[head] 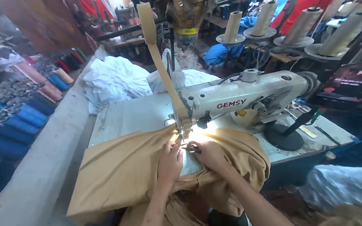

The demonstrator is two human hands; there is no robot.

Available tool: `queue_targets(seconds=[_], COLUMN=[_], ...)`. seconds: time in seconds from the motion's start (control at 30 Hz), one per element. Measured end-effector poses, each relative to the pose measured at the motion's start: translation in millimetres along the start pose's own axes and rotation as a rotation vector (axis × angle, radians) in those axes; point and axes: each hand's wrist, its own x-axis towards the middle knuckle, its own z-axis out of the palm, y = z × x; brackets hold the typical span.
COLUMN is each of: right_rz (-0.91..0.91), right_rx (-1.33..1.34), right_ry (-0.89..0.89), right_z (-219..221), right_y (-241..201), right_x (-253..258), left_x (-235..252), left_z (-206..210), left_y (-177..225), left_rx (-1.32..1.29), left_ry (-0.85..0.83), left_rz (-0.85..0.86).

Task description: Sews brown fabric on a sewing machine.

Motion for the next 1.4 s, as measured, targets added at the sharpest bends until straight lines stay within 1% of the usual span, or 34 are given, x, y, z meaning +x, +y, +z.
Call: queue_targets(seconds=[0.07,0.1,0.2,0.3,0.37,0.43,0.5,0.53,0.57,0.67,0.7,0.77,0.8,0.9,0.93,0.97,1.03,1.1,1.17,1.23,1.27,1.33,1.4], right_rz=[-0.073,-0.068,-0.067,-0.092,-0.093,-0.066,-0.068,-0.057,-0.027,0.137,0.18,0.226,0.224,0.118,0.075,0.038,-0.053,-0.174,-0.269,-0.276,-0.246,-0.214,-0.216], right_rx=[-0.034,-0.059,-0.119,-0.163,-0.198,-0.212,-0.213,-0.205,-0.191,-0.066,-0.02,0.004,-0.024,-0.156,-0.18,-0.183,-0.156,-0.109,-0.064,-0.06,-0.066,-0.068,-0.054], right_ry=[0.037,0.025,0.032,0.038,0.027,-0.009,0.031,0.035,-0.002,-0.233,-0.271,-0.27,-0.226,0.056,0.126,0.153,0.158,0.132,0.062,-0.062,-0.101,-0.032,0.078], right_z=[3.3,3.1,5.4,8.3,7.9,4.8,8.0,8.4,5.5,-13.2,-17.4,-18.2,-13.5,11.3,18.5,22.0,22.7,17.1,7.8,-5.3,-10.9,-12.1,-2.1], right_y=[1.0,-2.2,-9.3,-12.5,-13.9,-18.2,-20.1,-22.2,-26.6,-45.1,-49.8,-56.7,-57.9,-52.3,-47.0,-41.7,-27.7,-9.6,6.3,9.5,7.3,6.6,16.7], right_x=[-3.3,-4.4,-4.7,-4.7,-1.8,1.2,6.2,10.0,14.4,27.7,30.3,29.0,25.5,11.4,9.3,8.6,11.1,19.7,32.8,40.2,40.2,35.7,33.9], left_x=[-6.1,-8.5,-11.7,-10.0,-5.6,-1.1,3.9,7.5,12.1,31.4,38.8,52.6,56.9,52.6,44.7,35.0,15.7,3.5,-0.6,1.4,3.8,7.0,6.1], left_z=[5.4,7.2,6.0,2.6,0.5,1.4,5.9,7.7,9.2,10.2,8.9,1.6,-0.8,-1.0,-1.2,-1.3,-6.1,-12.0,-12.9,-13.4,-14.3,-14.0,-10.4], left_y=[1.4,2.8,7.5,10.3,12.0,12.5,12.0,11.7,11.2,5.9,2.3,-4.9,-9.9,-21.4,-21.5,-20.1,-12.1,-4.1,0.1,3.7,6.1,8.2,6.4], left_rx=[0.034,0.05,0.132,0.221,0.267,0.283,0.272,0.266,0.262,0.245,0.235,0.186,0.164,0.193,0.217,0.237,0.26,0.221,0.213,0.228,0.229,0.233,0.235], left_ry=[0.048,0.063,-0.008,-0.107,-0.131,-0.108,-0.051,-0.034,-0.017,-0.02,-0.048,-0.166,-0.198,-0.195,-0.175,-0.154,-0.183,-0.241,-0.247,-0.259,-0.29,-0.319,-0.29], left_rz=[0.057,0.076,0.059,0.006,-0.021,-0.033,-0.036,-0.036,-0.031,-0.005,-0.006,-0.033,-0.029,0.044,0.074,0.096,0.084,0.053,0.063,0.064,0.05,0.03,0.038])
